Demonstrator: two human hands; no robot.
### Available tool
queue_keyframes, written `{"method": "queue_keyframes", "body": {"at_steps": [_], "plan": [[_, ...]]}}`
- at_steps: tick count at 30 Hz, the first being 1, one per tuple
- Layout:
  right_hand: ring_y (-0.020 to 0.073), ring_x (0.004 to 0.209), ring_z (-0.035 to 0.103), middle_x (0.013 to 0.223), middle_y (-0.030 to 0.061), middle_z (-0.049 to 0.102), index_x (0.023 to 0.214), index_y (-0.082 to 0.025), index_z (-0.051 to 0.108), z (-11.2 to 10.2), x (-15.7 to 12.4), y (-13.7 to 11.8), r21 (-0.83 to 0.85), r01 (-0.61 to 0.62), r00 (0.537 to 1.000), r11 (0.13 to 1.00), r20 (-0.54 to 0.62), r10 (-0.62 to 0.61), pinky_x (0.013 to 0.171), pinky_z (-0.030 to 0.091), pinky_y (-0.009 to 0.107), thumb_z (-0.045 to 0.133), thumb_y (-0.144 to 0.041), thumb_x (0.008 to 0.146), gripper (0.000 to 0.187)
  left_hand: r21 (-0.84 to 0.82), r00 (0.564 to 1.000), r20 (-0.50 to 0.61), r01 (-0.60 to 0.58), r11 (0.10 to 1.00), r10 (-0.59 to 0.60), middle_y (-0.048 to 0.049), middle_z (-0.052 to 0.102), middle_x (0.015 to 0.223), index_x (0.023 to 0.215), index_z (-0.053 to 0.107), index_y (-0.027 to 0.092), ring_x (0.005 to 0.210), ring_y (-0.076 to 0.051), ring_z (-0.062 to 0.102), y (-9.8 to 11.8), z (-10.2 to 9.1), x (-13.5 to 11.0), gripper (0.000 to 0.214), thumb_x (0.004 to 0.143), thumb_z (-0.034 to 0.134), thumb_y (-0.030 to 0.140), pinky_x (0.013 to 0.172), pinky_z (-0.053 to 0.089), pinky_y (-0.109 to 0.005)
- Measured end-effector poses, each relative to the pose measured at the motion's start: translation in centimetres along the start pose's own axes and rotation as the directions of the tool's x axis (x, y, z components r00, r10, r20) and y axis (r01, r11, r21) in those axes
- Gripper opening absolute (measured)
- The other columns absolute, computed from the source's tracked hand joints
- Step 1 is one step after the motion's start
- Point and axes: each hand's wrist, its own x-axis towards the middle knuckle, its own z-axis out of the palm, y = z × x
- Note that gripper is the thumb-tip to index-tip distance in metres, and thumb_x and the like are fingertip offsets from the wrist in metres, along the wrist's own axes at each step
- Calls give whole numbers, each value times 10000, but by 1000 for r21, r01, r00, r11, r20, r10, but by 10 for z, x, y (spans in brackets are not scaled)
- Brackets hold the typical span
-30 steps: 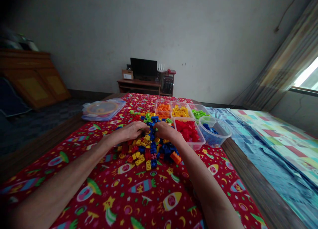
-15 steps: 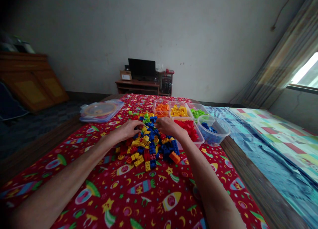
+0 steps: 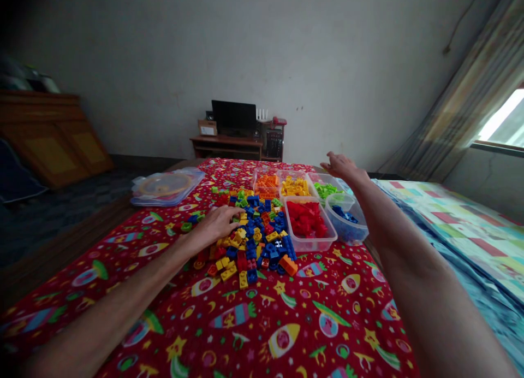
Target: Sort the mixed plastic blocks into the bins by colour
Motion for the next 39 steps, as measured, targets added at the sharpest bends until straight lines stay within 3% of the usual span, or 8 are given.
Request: {"method": "queue_keyframes", "body": {"at_steps": [4, 9, 15, 19, 24, 29, 35, 39], "plan": [[236, 1107, 556, 1154, 240, 610, 1335, -15, 455, 0, -4, -15, 40, 42, 996, 998, -84, -39, 898, 387, 328, 440, -264, 935, 471, -5, 999, -28, -46, 999, 46, -77, 699, 1067, 1222, 590, 227, 1003, -243, 625, 2, -2, -2, 440, 787, 648, 237, 869, 460, -325], [170, 825, 638, 930, 126, 703, 1098, -98, 663, 15, -31, -64, 261, 278, 951, 925, -208, -228, 731, 444, 277, 455, -209, 895, 312, -276, 992, -111, 24, 961, -56, -28, 710, 870, 1191, 602, 217, 801, -200, 649, -1, -11, 5, 459, 734, 635, 187, 754, 489, -293], [134, 720, 615, 856, 78, 709, 1108, -143, 672, 46, -87, -152, 530, 561, 812, 636, -204, -547, 646, 405, 234, 530, -216, 851, 302, -852, 975, -80, 42, 522, -209, -27, 683, 771, 1187, 558, 132, 682, -166, 629, 3, -17, 8, 558, 707, 659, 398, 643, 495, -273], [129, 717, 594, 845, 77, 701, 1032, -155, 684, 57, -103, -182, 444, 616, 773, 651, -180, -609, 627, 351, 228, 517, -201, 870, 237, -950, 971, 55, 123, 288, -235, -14, 667, 756, 1149, 556, 132, 686, -155, 630, 4, -20, 4, 635, 646, 716, 483, 663, 491, -270], [131, 722, 587, 821, 79, 691, 949, -130, 686, 61, -105, -175, 435, 565, 803, 701, -95, -588, 611, 328, 216, 542, -193, 852, 185, -957, 951, 160, 215, 194, -266, -12, 673, 757, 1118, 561, 134, 685, -146, 644, 5, -16, 4, 655, 588, 786, 446, 689, 506, -278], [110, 665, 560, 753, 25, 669, 1023, -163, 675, 69, -102, -163, 497, 516, 829, 698, -85, -552, 594, 327, 200, 585, -174, 804, 237, -939, 963, 130, 196, 283, -238, -48, 701, 810, 1043, 616, 138, 702, -161, 658, 5, -15, 5, 428, 742, 671, 438, 708, 533, -308], [141, 687, 576, 768, 47, 679, 993, -143, 698, 72, -102, -162, 446, 436, 886, 782, -60, -460, 624, 360, 222, 512, -194, 800, 274, -533, 987, -129, 8, 846, -91, -58, 714, 911, 955, 686, 185, 891, -224, 652, -15, -10, 7, 216, 785, 565, 242, 837, 504, -354], [145, 711, 592, 774, 60, 683, 863, -134, 704, 77, -99, -161, 451, 410, 902, 793, -73, -425, 642, 369, 222, 445, -218, 863, 272, -242, 990, -128, -93, 966, 64, -47, 689, 1000, 944, 688, 215, 986, -219, 615, -31, -1, 5, 235, 744, 568, 190, 909, 462, -329]]}}
